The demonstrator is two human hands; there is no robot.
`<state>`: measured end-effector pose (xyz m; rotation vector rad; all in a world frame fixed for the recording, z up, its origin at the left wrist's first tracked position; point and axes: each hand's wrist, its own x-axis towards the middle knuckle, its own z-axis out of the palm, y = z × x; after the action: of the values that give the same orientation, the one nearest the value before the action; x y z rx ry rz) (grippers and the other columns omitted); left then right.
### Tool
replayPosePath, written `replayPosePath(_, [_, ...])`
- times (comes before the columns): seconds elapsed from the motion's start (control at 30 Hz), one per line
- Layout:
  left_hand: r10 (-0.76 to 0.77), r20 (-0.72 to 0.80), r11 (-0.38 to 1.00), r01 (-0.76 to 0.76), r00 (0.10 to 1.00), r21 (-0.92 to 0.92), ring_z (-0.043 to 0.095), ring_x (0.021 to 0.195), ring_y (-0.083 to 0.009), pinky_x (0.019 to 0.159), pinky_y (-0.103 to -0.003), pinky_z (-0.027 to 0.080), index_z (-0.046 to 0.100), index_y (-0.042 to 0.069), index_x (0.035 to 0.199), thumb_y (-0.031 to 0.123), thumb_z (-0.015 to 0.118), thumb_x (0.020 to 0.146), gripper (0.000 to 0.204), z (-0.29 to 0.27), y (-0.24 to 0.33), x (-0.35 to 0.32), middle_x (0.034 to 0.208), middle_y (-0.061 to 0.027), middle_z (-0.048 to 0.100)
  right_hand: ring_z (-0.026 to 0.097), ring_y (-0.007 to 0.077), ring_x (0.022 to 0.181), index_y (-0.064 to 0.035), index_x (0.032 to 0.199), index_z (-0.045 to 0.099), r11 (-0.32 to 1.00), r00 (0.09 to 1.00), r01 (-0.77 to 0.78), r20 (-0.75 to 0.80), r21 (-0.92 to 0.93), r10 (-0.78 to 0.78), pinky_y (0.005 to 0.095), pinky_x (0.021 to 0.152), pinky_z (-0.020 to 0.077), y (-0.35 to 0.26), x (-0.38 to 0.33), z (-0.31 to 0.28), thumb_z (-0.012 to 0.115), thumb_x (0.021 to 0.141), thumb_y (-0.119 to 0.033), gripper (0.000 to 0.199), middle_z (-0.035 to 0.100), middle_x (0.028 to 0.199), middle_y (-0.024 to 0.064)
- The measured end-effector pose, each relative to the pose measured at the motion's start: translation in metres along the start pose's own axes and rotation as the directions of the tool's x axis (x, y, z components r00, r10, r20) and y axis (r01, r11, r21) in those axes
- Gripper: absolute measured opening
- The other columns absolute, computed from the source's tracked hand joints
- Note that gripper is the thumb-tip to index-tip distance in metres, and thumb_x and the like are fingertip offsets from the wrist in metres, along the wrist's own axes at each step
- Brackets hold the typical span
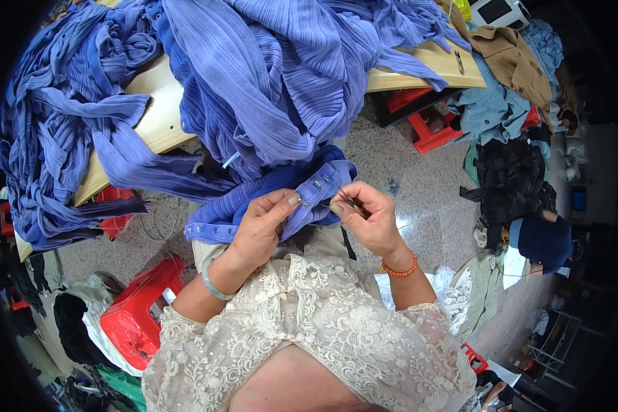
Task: Trimming loose threads from purple fabric strips with attached snap buttons using specialized thread snips.
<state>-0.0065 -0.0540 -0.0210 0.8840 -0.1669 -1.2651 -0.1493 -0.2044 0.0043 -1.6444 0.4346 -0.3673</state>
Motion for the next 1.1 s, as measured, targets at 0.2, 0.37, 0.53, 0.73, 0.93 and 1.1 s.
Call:
replayPosePath(0.2, [0.000,-0.008,0.998,-0.001,1.000,-0.061,0.055,0.074,-0.0053,0.067,-0.020,0.043,0.062,0.003,0.099,0.017,0.058,0.092,0.016,-0.005,-0.002,-0.001,0.085,0.0007,0.062,0.038,-0.0001,0.055,-0.0024,0.088,0.060,0.951,0.995,-0.057,-0.094,-0.303,0.029,0.0184,0.049,0.0313,-0.004,0.005,-0.004,0.070,0.084,-0.010,0.013,0.050,0.063,-0.0065])
replayPosePath(0.37, [0.011,-0.009,1.000,-0.011,1.000,-0.024,0.054,0.075,-0.0036,0.068,-0.018,0.042,0.063,0.001,0.098,0.021,0.057,0.094,0.021,-0.003,-0.002,-0.002,0.085,0.0013,0.062,0.034,0.0023,0.054,-0.0034,0.116,0.055,0.986,0.998,-0.070,-0.014,-0.149,0.068,0.0202,0.049,0.0292,-0.012,0.007,0.001,0.076,0.077,-0.014,0.045,0.038,0.060,-0.0074])
replayPosePath(0.53, [0.058,0.050,0.987,-0.065,0.997,0.147,0.053,0.078,-0.0039,0.071,-0.019,0.042,0.063,0.000,0.103,0.021,0.057,0.095,0.023,-0.003,0.003,-0.005,0.089,0.0008,0.063,0.042,0.0003,0.060,0.0004,0.100,0.064,0.992,0.980,-0.058,0.181,-0.113,0.078,0.0177,0.053,0.0350,-0.005,0.017,0.011,0.069,0.084,-0.008,0.019,0.053,0.067,-0.0061])
replayPosePath(0.73, [-0.002,0.080,0.972,-0.017,0.997,0.233,0.054,0.079,-0.0043,0.072,-0.018,0.040,0.064,0.000,0.104,0.019,0.060,0.091,0.023,-0.015,0.006,-0.011,0.089,-0.0002,0.064,0.046,-0.0004,0.065,0.0015,0.091,0.062,0.999,0.993,-0.041,0.114,-0.003,0.041,0.0176,0.056,0.0390,0.003,0.021,-0.005,0.064,0.088,-0.007,0.009,0.057,0.075,-0.0050])
replayPosePath(0.93, [-0.067,0.108,0.994,0.058,0.992,0.090,0.056,0.080,-0.0053,0.073,-0.020,0.043,0.062,-0.002,0.107,0.020,0.061,0.091,0.027,-0.013,0.011,-0.014,0.093,-0.0013,0.064,0.048,0.0017,0.069,0.0028,0.096,0.062,0.989,1.000,-0.007,-0.024,-0.148,0.004,0.0187,0.059,0.0388,0.004,0.023,0.009,0.064,0.088,-0.006,0.012,0.060,0.082,-0.0008])
replayPosePath(1.1, [-0.064,0.088,0.998,0.066,0.994,-0.020,0.059,0.084,-0.0073,0.076,-0.021,0.046,0.061,-0.001,0.109,0.018,0.060,0.091,0.026,-0.016,0.010,-0.014,0.095,-0.0031,0.065,0.052,0.0102,0.061,-0.0023,0.101,0.067,0.929,0.977,0.212,0.048,-0.304,-0.207,0.0228,0.052,0.0406,-0.013,0.019,0.009,0.074,0.075,-0.004,0.027,0.057,0.080,0.0045])
